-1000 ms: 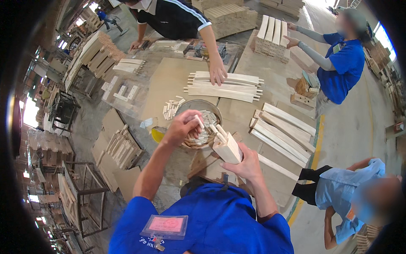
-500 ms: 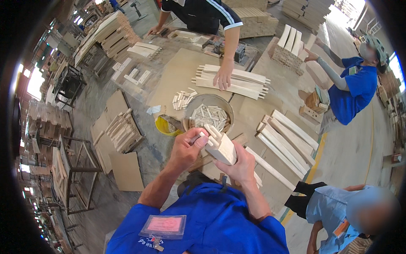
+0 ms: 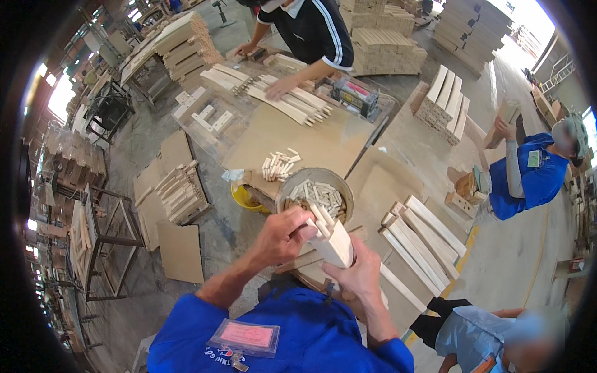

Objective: The person inserts small wooden dowels into pre-drilled holes on a white wooden block, then places the block on a table. The person repeats this process with additional blocks and dowels throughout the clip.

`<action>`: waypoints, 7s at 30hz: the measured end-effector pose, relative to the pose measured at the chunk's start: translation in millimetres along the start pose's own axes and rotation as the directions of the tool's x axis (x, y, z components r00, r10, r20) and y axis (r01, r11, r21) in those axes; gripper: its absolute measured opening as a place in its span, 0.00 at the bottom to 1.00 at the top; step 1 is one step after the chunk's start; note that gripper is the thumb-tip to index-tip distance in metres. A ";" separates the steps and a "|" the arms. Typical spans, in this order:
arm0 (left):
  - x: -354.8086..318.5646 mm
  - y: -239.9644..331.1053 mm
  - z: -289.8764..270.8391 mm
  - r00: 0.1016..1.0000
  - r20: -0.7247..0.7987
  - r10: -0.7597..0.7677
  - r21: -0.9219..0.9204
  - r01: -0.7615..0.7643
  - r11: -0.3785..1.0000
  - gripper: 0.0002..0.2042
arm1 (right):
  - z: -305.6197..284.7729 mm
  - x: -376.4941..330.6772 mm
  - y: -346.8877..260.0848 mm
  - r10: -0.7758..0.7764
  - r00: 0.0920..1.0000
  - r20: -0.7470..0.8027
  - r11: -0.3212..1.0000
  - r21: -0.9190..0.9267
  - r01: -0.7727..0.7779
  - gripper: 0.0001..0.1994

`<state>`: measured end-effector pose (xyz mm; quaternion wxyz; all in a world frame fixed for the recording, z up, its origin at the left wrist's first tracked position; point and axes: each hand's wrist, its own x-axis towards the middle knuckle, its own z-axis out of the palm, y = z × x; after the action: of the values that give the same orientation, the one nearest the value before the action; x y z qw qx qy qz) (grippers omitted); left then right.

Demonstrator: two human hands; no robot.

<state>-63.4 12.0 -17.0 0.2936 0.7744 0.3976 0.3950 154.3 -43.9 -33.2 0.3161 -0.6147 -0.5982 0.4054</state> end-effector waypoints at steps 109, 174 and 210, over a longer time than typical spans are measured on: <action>-19.6 34.0 11.1 0.917 0.392 0.078 -0.380 0.084 0.921 0.07 | -43.6 -66.1 59.9 -0.211 0.939 0.271 0.977 0.038 0.208 0.36; 68.3 -128.6 76.3 0.750 0.506 -0.426 0.591 0.058 0.805 0.10 | -52.1 -56.5 89.8 -0.084 0.992 0.090 0.962 0.266 0.057 0.36; 9.0 -2.7 0.1 0.875 0.446 0.187 -0.425 0.023 0.905 0.07 | -24.7 -40.8 39.4 -0.077 0.935 0.345 0.995 -0.028 0.092 0.36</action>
<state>-61.0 21.1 -15.7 0.5232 0.7831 0.1854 0.2804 196.6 -85.3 -51.0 0.2106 -0.5150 -0.6787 0.4794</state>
